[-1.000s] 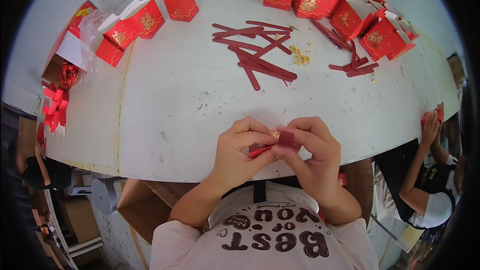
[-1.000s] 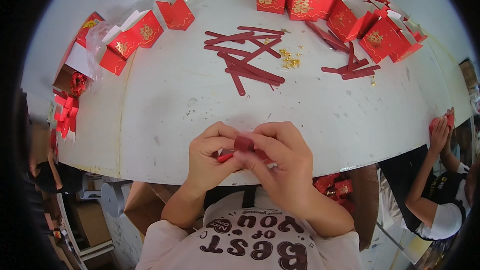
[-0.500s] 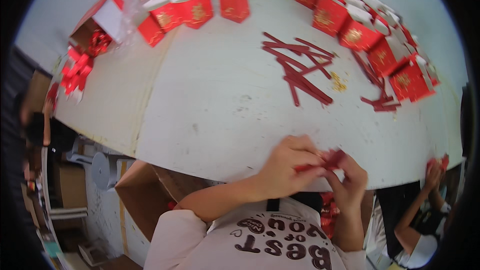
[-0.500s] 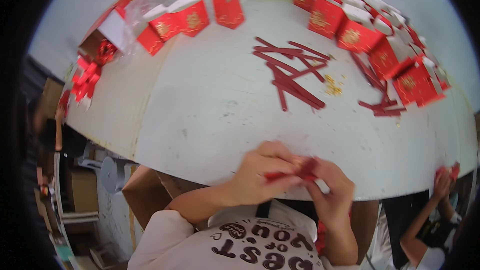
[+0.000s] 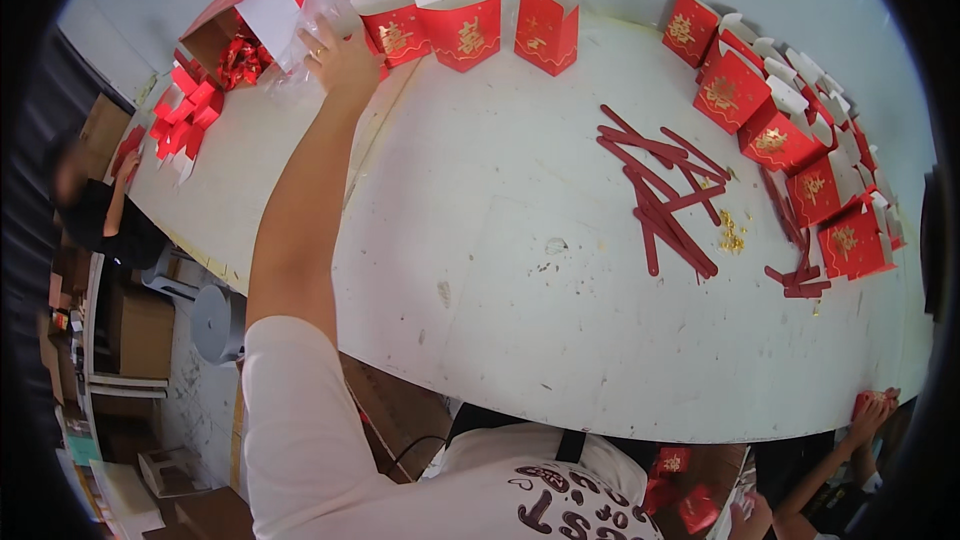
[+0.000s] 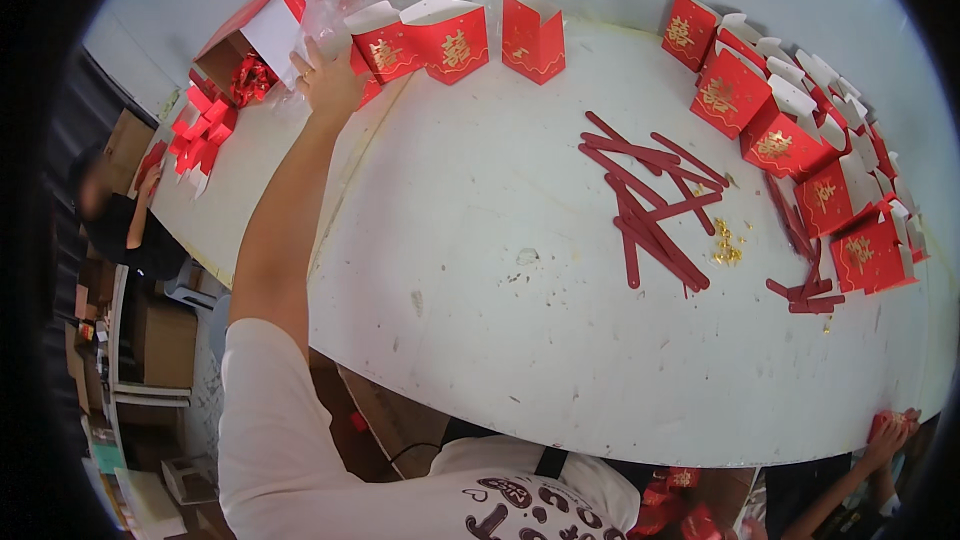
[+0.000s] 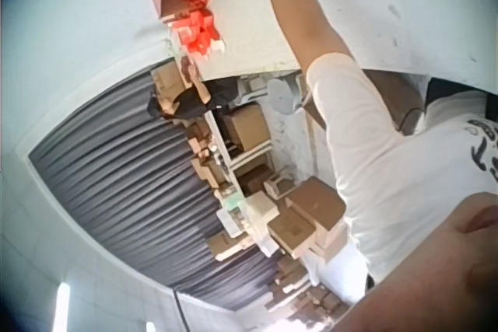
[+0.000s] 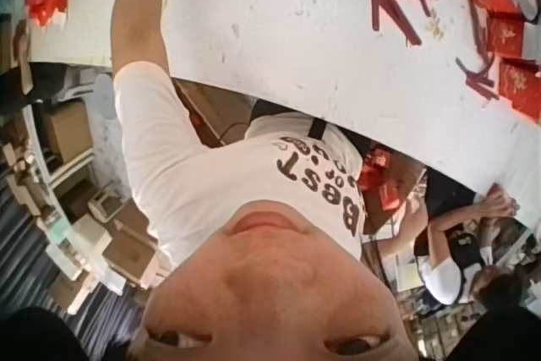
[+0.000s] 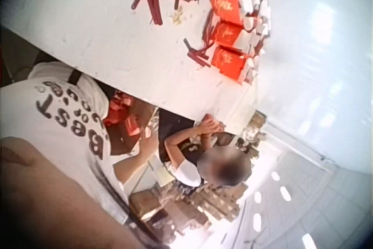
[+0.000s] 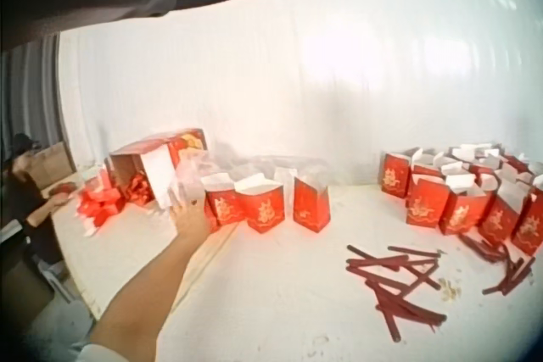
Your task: The person assembles red envelopes by hand, folding the paper and attaching red ribbons. They repeatedly pick envelopes from a box, fold them, and place the finished items on the table.
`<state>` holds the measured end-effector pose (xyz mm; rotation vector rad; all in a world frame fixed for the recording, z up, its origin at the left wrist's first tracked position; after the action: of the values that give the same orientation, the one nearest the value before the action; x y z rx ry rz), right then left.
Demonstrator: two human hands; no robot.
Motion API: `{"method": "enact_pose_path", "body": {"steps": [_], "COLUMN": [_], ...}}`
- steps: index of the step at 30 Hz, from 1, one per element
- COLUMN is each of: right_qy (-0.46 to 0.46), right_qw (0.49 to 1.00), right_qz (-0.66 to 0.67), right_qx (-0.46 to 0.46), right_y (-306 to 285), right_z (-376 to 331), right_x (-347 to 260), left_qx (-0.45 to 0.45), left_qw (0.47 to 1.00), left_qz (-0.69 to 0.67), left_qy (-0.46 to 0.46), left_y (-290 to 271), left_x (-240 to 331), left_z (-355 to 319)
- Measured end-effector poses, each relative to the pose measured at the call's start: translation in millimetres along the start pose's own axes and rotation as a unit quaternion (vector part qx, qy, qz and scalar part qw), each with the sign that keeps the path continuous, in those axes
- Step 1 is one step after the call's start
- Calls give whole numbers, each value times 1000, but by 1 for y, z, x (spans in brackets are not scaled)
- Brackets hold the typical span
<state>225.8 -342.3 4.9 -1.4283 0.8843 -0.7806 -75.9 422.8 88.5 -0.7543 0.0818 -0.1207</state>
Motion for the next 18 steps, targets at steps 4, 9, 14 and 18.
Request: {"method": "enact_pose_path", "body": {"steps": [4,9,14,18], "right_qy": [-104,-204,-336,-377], "right_qw": [971,933,861,764], "right_qz": [213,296,379,522], "right_qx": [33,17,51,37], "right_y": [-21,-31,-57,-38], "right_z": [41,68,75,104], "right_x": [-88,-171,-230,-282], "left_qx": [4,-8,-63,-198], "left_qw": [994,985,906,757], "left_qz": [-110,-130,-353,-495], "left_qy": [23,110,224,377], "left_y": [33,-2,-89,-206], "left_x": [-34,-35,11,91], "left_z": [9,-1,-50,-163]}}
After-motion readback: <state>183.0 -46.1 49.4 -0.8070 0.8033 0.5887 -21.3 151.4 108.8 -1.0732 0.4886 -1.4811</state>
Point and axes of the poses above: each hand's wrist, its own z-axis towards the middle knuckle, its own y-axis out of the palm, x = y × z, the point moved 9 cm from there along z, towards the middle knuckle, and after that the axes turned 9 degrees about x, right-handed, at the moved point
